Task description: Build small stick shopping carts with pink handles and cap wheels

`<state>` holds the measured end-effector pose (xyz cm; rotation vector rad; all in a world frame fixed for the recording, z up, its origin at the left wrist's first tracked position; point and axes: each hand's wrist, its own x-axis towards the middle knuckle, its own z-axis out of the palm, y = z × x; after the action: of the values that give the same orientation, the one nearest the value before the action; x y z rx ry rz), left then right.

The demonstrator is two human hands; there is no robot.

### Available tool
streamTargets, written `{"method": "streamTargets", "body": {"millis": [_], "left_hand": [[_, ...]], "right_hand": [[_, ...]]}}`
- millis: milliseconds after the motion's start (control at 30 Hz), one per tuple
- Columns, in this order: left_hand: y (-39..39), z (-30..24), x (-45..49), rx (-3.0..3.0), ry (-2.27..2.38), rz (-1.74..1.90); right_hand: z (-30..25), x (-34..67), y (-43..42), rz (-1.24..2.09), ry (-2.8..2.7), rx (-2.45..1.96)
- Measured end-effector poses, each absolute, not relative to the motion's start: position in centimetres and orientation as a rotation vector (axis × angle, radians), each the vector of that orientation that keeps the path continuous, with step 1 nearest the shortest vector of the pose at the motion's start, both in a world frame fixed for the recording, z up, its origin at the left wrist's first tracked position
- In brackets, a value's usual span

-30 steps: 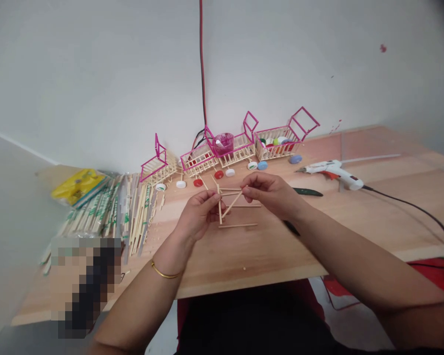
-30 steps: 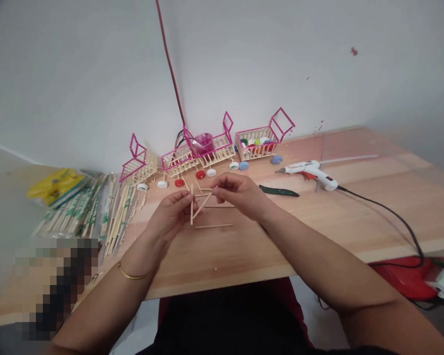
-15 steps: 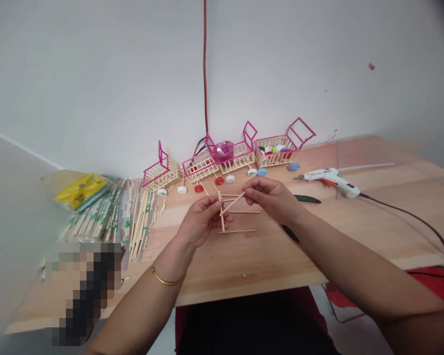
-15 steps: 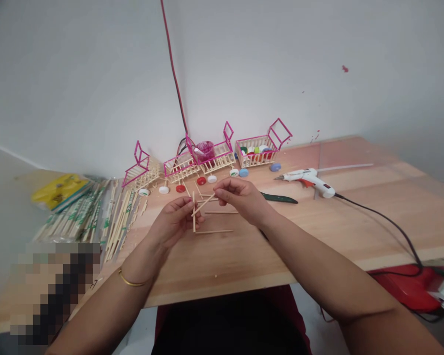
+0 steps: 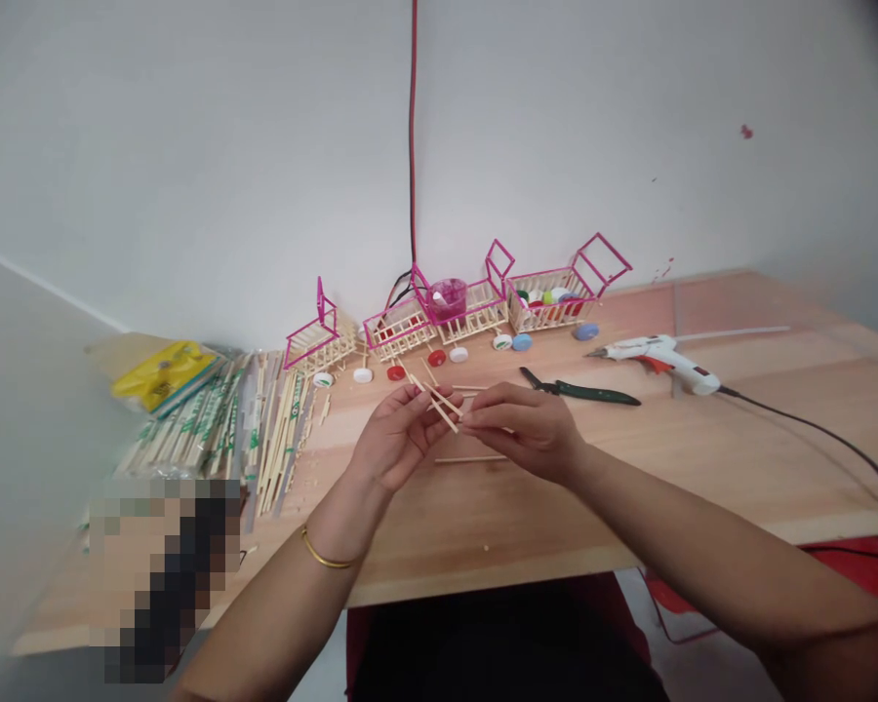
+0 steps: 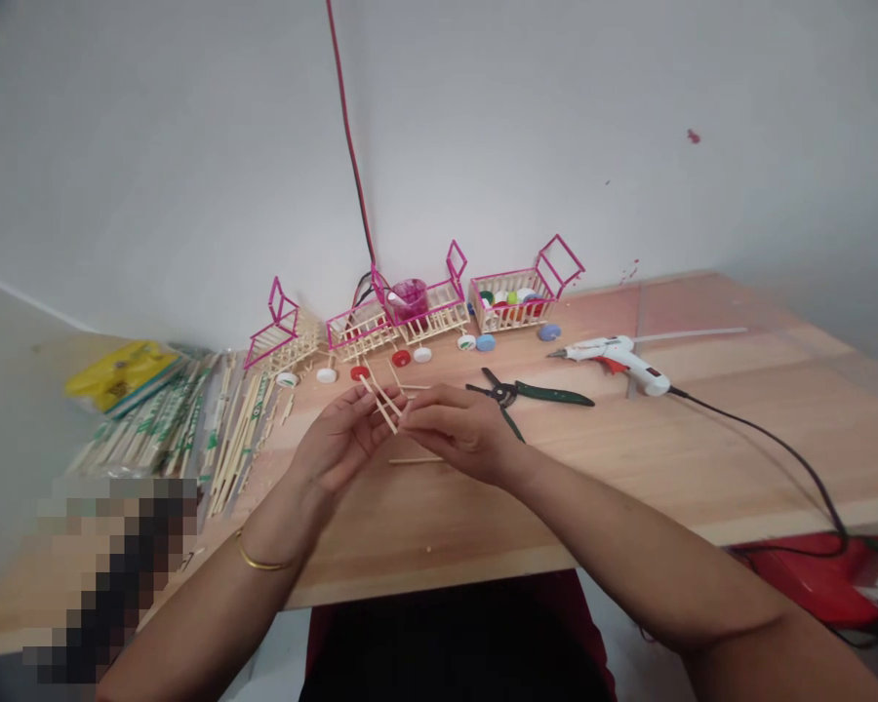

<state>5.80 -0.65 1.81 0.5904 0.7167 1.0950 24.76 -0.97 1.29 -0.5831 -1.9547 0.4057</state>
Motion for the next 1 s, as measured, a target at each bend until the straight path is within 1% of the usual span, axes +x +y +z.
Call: {"method": "streamTargets", "body": {"millis": [133,267,533,700,867,1000], "left_hand": [[-0.7,1.73,5.88,0.592,0.741,1.093],[-0.86,1.64,6.04,0.597,0.786,1.08],[-0.9,1.55,6.22,0.657,0.851,1.181],[-0.94,1.56,6.12,0.683,0.855,1.203],[-1.08,1.4,6.13,0.731,0.863,1.19],[-1.32,1.46,6.33,0.773,0.851,1.181]], "right_hand": [[0.96,24.36,-0.88,0.506,-1.946,-0.611],[0.95,24.45,-0.57,0.69,-1.949,-0.63],[0.89,24.78,-0.42,0.949,-1.97,-0.734],[0.73,24.54,-0.49,0.922,-1.965,-0.76],[0.71,24.6,-0.35,0.929,-2.125,-0.732],[0.86,24.6,-0.26,0.793,-2.242,-0.728]]}}
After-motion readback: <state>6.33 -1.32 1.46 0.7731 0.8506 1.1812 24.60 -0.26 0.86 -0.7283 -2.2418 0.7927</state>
